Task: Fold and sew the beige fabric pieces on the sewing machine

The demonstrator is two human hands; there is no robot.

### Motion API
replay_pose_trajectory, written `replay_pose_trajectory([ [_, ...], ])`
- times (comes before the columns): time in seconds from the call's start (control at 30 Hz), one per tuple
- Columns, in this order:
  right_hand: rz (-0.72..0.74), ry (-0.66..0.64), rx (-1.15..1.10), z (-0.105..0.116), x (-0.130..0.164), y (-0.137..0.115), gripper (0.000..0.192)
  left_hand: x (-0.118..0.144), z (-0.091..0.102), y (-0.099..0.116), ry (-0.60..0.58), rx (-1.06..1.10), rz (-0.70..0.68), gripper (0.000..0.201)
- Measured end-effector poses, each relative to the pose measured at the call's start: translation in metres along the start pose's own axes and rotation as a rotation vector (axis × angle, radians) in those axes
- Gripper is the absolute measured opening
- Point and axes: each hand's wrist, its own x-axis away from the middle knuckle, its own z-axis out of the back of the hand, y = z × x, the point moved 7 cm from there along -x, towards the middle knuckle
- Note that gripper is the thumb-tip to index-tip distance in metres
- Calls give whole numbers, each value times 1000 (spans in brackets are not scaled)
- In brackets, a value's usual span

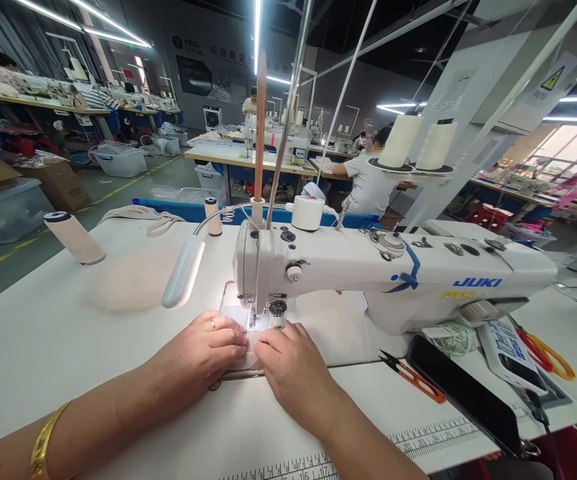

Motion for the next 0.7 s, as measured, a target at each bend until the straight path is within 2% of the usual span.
replay_pose_trajectory([
  [0.27,-3,21,-2,1,2,-1,41,3,-2,-1,-41,24,17,27],
  [0.7,-61,-23,31,-10,-4,7,38,-6,2,-10,7,-68,46,30],
])
